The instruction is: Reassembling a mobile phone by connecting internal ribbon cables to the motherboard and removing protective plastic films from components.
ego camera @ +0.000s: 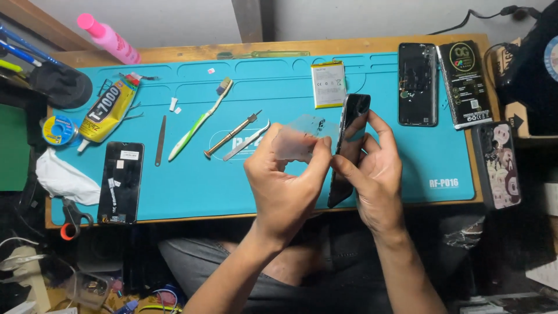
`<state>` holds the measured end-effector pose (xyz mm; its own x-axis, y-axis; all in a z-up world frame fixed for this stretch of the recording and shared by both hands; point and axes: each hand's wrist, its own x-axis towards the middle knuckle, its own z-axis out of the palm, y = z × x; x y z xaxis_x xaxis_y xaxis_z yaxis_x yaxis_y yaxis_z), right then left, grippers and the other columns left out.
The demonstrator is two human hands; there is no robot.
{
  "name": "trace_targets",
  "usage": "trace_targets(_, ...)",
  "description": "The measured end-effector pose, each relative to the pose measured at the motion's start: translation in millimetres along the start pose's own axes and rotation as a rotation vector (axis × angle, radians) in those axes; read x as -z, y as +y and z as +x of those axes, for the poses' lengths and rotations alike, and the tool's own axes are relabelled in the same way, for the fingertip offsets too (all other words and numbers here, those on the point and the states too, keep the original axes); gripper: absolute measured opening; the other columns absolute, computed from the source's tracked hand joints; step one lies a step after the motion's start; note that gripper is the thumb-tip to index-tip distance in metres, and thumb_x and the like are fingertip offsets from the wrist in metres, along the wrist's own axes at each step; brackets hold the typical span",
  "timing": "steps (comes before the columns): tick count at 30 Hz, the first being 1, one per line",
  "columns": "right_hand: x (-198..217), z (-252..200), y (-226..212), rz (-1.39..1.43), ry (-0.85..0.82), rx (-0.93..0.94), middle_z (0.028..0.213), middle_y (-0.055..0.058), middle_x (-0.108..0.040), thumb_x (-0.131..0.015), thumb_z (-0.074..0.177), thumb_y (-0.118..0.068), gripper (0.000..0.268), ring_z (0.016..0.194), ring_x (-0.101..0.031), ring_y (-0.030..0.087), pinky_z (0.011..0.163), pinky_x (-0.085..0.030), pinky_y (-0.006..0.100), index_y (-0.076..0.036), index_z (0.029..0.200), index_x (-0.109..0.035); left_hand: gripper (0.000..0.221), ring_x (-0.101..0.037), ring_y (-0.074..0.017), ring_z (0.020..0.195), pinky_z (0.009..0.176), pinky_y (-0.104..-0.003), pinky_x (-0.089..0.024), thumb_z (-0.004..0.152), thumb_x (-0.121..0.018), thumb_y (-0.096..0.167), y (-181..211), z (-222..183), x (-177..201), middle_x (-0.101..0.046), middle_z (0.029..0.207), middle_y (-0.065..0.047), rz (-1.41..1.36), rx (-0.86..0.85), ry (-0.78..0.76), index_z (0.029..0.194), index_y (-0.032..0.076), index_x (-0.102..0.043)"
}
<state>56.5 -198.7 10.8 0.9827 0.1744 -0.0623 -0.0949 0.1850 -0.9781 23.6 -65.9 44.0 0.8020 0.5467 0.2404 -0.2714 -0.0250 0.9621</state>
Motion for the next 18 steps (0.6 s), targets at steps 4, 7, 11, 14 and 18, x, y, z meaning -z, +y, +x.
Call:
trace_targets(4,-2.4,0.0,5.0,-0.012,-0.011,0.004,0.103,0.01,-0.057,-0.086,0.088,-0.009,0.091,0.08,-0.059,0.01,0.072,-0.068,0.029,-0.002,0.164,-0.035,0.014,-0.077,-0.0164,0.065,0.064,-0.03,-0.06,0.09,-0.078,-0.006,8.8,2.8,3.7,-0.07,0.068,-0.007,0.037,-0.041,0.024,0.084,0.006,-0.074)
trace_targets(7,-7.4,0.3,5.1,-0.032,-0.013,0.013,0.104,0.009,-0.057,-0.086,0.088,-0.008,0.092,0.082,-0.061,0.009,0.072,-0.069,0.028,-0.002,0.164,-0.034,0.015,-0.073,-0.0123,0.061,0.062,-0.028,-0.06,0.09,-0.079,-0.004,10.7,3.8,6.9,-0.069,0.063,-0.005,0.076,-0.058,0.041,0.082,0.005,-0.071)
trace_targets(11,-18.2,-1.7,0.0,-0.048,0.027,0.042,0.105,0.01,-0.058,-0.086,0.087,-0.001,0.091,0.086,-0.063,0.009,0.078,-0.069,0.029,-0.002,0.164,-0.036,0.018,-0.072,-0.0115,0.056,0.061,-0.025,-0.059,0.089,-0.08,-0.003,9.0,2.9,8.1,-0.068,0.059,-0.005,0.135,-0.115,0.066,0.079,0.007,-0.069)
trace_targets(14,-21.1,-3.3,-1.1,-0.063,0.037,0.054,0.105,0.011,-0.058,-0.085,0.087,0.001,0.091,0.089,-0.064,0.01,0.081,-0.068,0.03,-0.003,0.163,-0.036,0.018,-0.072,-0.0136,0.055,0.06,-0.026,-0.059,0.089,-0.08,-0.004,8.4,2.3,8.8,-0.069,0.059,-0.006,0.164,-0.157,0.073,0.078,0.006,-0.068)
trace_targets(18,-17.4,-4.9,4.4,-0.11,0.053,0.083,0.107,0.013,-0.057,-0.086,0.087,0.005,0.093,0.094,-0.068,0.015,0.085,-0.067,0.032,-0.003,0.163,-0.034,0.019,-0.073,-0.0176,0.054,0.059,-0.026,-0.059,0.088,-0.079,-0.002,8.1,0.4,11.0,-0.07,0.061,-0.005,0.251,-0.216,0.095,0.078,0.007,-0.067)
